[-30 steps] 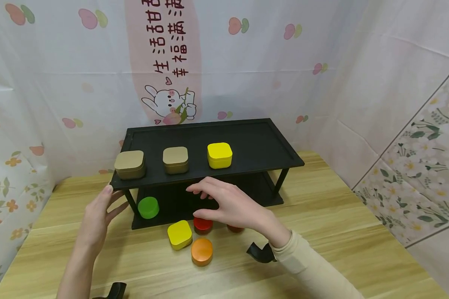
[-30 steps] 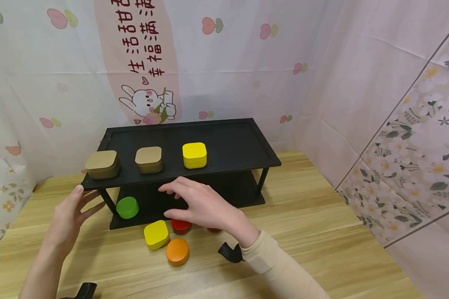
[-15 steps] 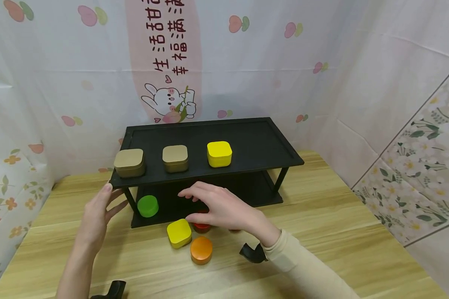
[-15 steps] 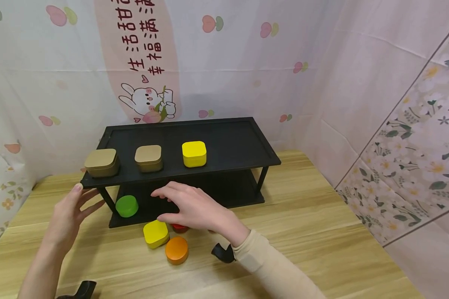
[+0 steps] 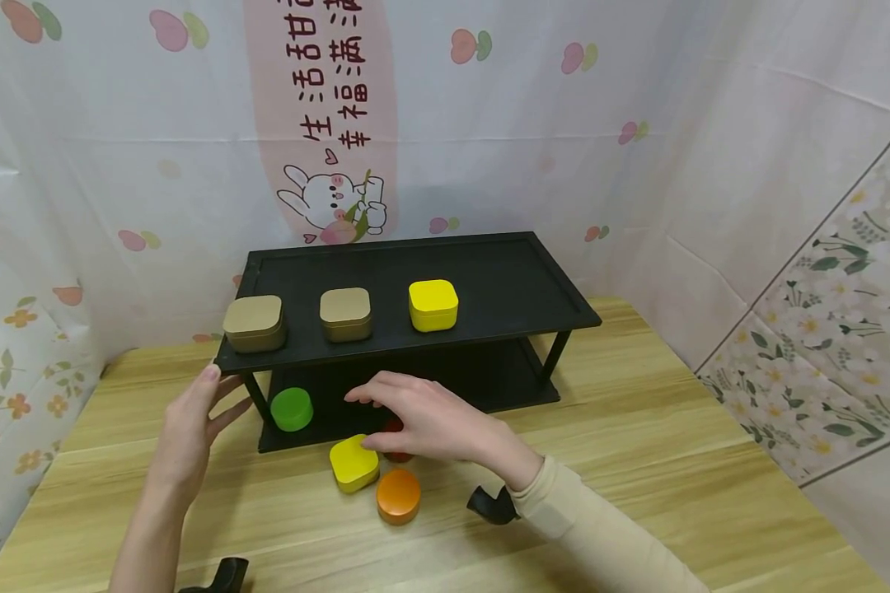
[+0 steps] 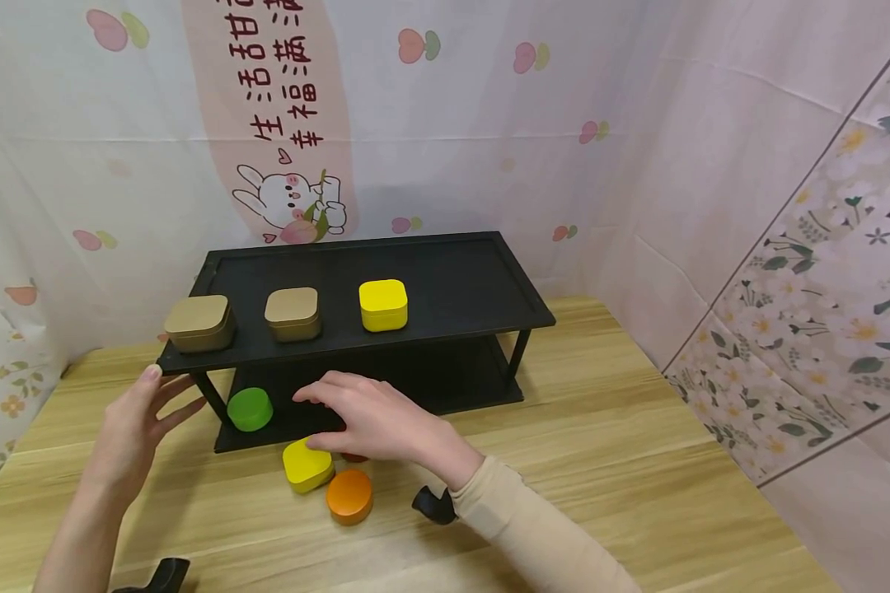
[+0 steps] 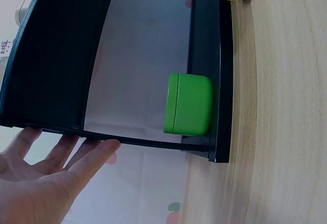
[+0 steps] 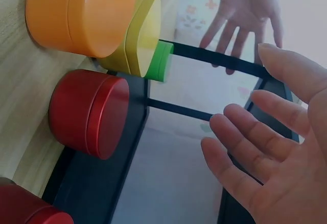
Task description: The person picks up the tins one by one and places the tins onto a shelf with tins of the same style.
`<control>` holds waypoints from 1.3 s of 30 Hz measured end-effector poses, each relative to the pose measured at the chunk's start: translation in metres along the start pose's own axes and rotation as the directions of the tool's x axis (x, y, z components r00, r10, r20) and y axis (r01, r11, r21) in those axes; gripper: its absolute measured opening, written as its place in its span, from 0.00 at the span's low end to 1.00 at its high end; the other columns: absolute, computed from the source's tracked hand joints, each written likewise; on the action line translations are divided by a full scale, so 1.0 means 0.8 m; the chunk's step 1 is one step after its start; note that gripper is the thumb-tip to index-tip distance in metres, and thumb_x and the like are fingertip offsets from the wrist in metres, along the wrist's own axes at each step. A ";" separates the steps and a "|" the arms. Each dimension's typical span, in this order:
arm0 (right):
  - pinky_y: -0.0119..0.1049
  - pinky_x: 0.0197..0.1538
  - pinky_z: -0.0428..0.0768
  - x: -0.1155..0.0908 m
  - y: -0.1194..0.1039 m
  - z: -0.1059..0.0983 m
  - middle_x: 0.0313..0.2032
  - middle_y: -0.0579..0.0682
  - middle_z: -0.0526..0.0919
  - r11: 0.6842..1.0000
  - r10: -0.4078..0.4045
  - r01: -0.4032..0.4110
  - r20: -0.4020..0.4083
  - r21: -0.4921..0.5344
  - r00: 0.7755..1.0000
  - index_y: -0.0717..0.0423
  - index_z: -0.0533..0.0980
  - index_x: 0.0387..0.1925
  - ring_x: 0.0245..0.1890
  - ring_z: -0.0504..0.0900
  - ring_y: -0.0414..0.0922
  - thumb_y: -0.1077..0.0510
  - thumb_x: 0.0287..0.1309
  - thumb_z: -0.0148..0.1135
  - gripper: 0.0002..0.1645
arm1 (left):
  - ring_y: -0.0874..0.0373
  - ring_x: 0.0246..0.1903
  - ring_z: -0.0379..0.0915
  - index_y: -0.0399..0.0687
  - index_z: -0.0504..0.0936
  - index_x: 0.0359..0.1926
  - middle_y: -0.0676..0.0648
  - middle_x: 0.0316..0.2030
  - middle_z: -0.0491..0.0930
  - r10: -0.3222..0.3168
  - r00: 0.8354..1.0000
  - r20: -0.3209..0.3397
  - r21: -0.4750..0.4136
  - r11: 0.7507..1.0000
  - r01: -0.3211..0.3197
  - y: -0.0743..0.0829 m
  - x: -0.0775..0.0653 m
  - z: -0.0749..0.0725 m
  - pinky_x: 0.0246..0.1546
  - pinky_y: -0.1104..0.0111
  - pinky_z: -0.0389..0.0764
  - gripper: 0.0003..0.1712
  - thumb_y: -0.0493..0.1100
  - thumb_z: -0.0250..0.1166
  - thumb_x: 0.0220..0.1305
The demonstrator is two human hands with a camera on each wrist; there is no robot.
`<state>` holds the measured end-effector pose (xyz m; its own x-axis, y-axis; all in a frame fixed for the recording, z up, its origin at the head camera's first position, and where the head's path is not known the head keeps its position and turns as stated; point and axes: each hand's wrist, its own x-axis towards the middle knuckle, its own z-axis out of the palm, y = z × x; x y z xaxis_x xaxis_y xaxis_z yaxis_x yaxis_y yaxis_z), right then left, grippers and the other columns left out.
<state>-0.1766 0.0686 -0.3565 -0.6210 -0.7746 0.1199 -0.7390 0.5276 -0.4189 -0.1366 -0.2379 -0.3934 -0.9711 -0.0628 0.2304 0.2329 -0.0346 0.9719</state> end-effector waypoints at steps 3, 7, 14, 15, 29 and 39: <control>0.20 0.45 0.80 0.001 -0.001 0.002 0.58 0.42 0.80 1.000 -0.008 0.008 0.016 -0.020 1.000 0.43 0.74 0.67 0.45 0.77 0.36 0.44 0.66 0.69 0.30 | 0.72 0.59 0.72 0.59 0.77 0.68 0.63 0.62 0.74 -0.005 1.000 -0.004 -0.005 1.000 0.005 0.000 0.000 0.000 0.52 0.80 0.86 0.22 0.52 0.46 0.84; 0.22 0.51 0.82 0.004 -0.003 0.005 0.60 0.42 0.80 0.998 -0.016 0.018 0.041 -0.059 0.999 0.44 0.74 0.67 0.49 0.79 0.38 0.43 0.66 0.69 0.31 | 0.72 0.60 0.71 0.60 0.77 0.68 0.62 0.62 0.73 -0.015 1.000 -0.003 -0.002 1.000 0.015 0.000 0.000 -0.001 0.52 0.80 0.86 0.21 0.52 0.46 0.84; 0.24 0.54 0.84 0.011 -0.004 0.012 0.62 0.45 0.80 0.994 0.000 0.013 0.114 -0.111 0.994 0.44 0.74 0.69 0.53 0.79 0.39 0.43 0.66 0.69 0.32 | 0.72 0.60 0.71 0.59 0.76 0.68 0.63 0.63 0.73 -0.007 1.000 0.002 -0.001 1.000 0.007 -0.001 0.001 -0.002 0.52 0.81 0.85 0.22 0.52 0.46 0.84; 0.25 0.54 0.84 0.011 -0.005 0.013 0.62 0.45 0.79 0.993 0.006 0.008 0.124 -0.116 0.992 0.44 0.74 0.69 0.53 0.79 0.39 0.43 0.66 0.69 0.33 | 0.72 0.60 0.72 0.59 0.77 0.68 0.63 0.63 0.73 -0.004 1.000 0.002 -0.003 1.000 0.004 -0.001 0.001 -0.002 0.52 0.81 0.86 0.22 0.52 0.46 0.84; 0.35 0.66 0.82 0.020 -0.010 0.029 0.64 0.45 0.79 0.978 0.001 0.038 0.184 -0.204 0.983 0.45 0.74 0.69 0.62 0.79 0.42 0.41 0.64 0.70 0.35 | 0.74 0.59 0.73 0.56 0.76 0.69 0.63 0.62 0.72 -0.022 1.000 -0.005 -0.028 0.999 0.022 -0.001 0.000 -0.001 0.51 0.80 0.86 0.22 0.51 0.46 0.83; 0.32 0.66 0.81 0.023 -0.009 0.037 0.63 0.44 0.80 0.968 -0.022 0.073 0.209 -0.240 0.978 0.46 0.75 0.68 0.61 0.79 0.41 0.41 0.63 0.72 0.35 | 0.73 0.59 0.74 0.56 0.76 0.68 0.63 0.61 0.75 -0.027 1.000 -0.015 -0.026 0.999 0.026 0.001 0.000 0.000 0.52 0.79 0.86 0.22 0.51 0.47 0.83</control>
<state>-0.1751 0.0402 -0.3776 -0.5359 -0.8420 -0.0615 -0.8237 0.5375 -0.1807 -0.1364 -0.2379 -0.3930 -0.9761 -0.0765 0.2036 0.2085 -0.0622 0.9760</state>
